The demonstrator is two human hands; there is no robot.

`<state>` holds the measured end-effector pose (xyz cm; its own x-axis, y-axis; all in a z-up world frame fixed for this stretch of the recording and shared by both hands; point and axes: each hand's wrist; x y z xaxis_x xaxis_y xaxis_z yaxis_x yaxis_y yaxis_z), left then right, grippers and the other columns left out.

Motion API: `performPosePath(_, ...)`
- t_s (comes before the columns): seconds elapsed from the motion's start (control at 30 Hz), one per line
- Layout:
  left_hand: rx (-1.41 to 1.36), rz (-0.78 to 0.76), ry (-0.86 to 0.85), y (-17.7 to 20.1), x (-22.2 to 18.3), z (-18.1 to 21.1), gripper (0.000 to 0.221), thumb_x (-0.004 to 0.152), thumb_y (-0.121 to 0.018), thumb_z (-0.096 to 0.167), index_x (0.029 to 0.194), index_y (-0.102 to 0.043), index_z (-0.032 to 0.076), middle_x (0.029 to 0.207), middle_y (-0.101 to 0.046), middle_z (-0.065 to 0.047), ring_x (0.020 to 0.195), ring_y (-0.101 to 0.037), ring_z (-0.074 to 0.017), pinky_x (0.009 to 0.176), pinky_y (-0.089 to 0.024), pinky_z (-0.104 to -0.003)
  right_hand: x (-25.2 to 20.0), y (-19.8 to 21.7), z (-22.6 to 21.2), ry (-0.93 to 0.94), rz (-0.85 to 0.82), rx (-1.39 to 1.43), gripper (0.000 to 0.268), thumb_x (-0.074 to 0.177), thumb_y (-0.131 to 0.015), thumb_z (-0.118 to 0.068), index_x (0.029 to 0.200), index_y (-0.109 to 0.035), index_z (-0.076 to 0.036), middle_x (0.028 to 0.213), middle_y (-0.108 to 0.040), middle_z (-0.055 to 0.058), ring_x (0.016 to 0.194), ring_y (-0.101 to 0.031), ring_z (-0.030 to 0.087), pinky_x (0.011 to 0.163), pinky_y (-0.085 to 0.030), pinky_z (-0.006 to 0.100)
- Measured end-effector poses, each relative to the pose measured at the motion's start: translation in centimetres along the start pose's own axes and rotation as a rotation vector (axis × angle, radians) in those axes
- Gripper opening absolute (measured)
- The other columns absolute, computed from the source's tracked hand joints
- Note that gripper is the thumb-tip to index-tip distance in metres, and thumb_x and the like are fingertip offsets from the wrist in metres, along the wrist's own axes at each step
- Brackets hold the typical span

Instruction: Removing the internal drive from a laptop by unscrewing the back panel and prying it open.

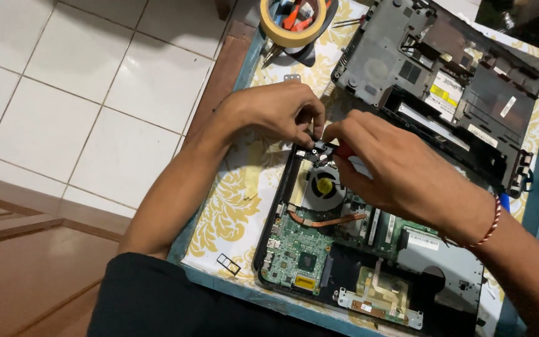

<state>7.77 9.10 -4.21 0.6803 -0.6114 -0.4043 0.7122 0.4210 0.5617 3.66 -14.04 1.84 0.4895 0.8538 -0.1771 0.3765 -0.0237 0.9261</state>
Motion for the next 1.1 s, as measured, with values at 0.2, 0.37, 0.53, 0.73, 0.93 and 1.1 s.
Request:
performPosePath(0.2, 0.025, 0.060, -0.104, 0.1, 0.5, -0.8, 0.011, 0.088, -0.077, 0.014, 0.098, -0.077, 0.012, 0.081, -0.074, 0.000, 0.068, -0.065, -0.0106, 0.062, -0.054, -0.023, 2.4, 3.5, -3.4, -0.164, -0.408, -0.355, 0.026, 0.112, -0.049, -0.040, 0.111, -0.049, -0.014, 0.074, -0.050, -0.003, 0.051, -0.042, 0.011, 0.044, -0.045, 0.026)
performPosePath(0.37, 0.017, 0.070, -0.146, 0.1, 0.6, -1.4, 0.014, 0.085, -0.074, 0.007, 0.098, -0.078, 0.011, 0.081, -0.074, -0.002, 0.066, -0.064, -0.0112, 0.061, -0.053, -0.024, 3.4, 3.2, -4.6, -0.093, -0.395, -0.532, 0.021, 0.112, -0.045, -0.017, 0.122, -0.057, -0.003, 0.067, -0.057, 0.002, 0.041, -0.044, 0.009, 0.033, -0.037, 0.024)
performPosePath(0.53, 0.011, 0.075, -0.155, 0.2, 0.2, -1.0, 0.010, 0.080, -0.073, 0.003, 0.085, -0.075, 0.011, 0.071, -0.067, 0.001, 0.063, -0.058, -0.0107, 0.059, -0.045, -0.026, 3.2, 2.9, -3.8, 0.024, -0.377, -0.408, 0.069, 0.092, -0.059, 0.012, 0.156, -0.035, 0.002, 0.098, -0.069, 0.015, 0.065, -0.063, 0.020, 0.054, -0.065, 0.030)
performPosePath(0.73, 0.135, 0.036, -0.217, -0.2, 0.4, -1.6, 0.040, 0.077, -0.087, 0.045, 0.086, -0.061, 0.016, 0.075, -0.062, 0.002, 0.066, -0.055, -0.0149, 0.063, -0.043, -0.030, 3.0, 2.6, -2.4, 0.156, -0.135, -0.225, 0.051, 0.100, -0.058, -0.035, 0.138, -0.053, -0.002, 0.132, -0.061, 0.025, 0.107, -0.067, 0.037, 0.080, -0.063, 0.043)
performPosePath(0.93, 0.084, 0.000, -0.239, -0.6, 0.9, -2.2, 0.045, 0.072, -0.087, 0.045, 0.090, -0.058, 0.015, 0.081, -0.060, 0.002, 0.069, -0.053, -0.0151, 0.064, -0.041, -0.030, 2.2, 2.7, -3.2, 0.161, -0.198, -0.280, 0.045, 0.081, -0.053, 0.023, 0.115, -0.045, -0.006, 0.094, -0.056, 0.012, 0.072, -0.053, 0.024, 0.055, -0.055, 0.039)
performPosePath(1.1, 0.152, 0.057, -0.264, -0.5, 0.8, -2.0, 0.049, 0.068, -0.087, 0.047, 0.095, -0.061, 0.015, 0.089, -0.070, -0.002, 0.078, -0.062, -0.0195, 0.067, -0.045, -0.034, 2.5, 1.2, -2.2, 0.142, -0.065, -0.214, 0.044, 0.098, -0.067, -0.035, 0.124, -0.050, -0.005, 0.111, -0.059, 0.014, 0.082, -0.059, 0.023, 0.061, -0.059, 0.034)
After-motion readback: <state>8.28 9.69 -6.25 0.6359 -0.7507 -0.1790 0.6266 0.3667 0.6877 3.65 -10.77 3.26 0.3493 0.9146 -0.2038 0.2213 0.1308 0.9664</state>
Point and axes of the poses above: each hand's wrist, its own x-axis towards the middle knuckle, its own y-axis out of the back of the hand, z = x × y
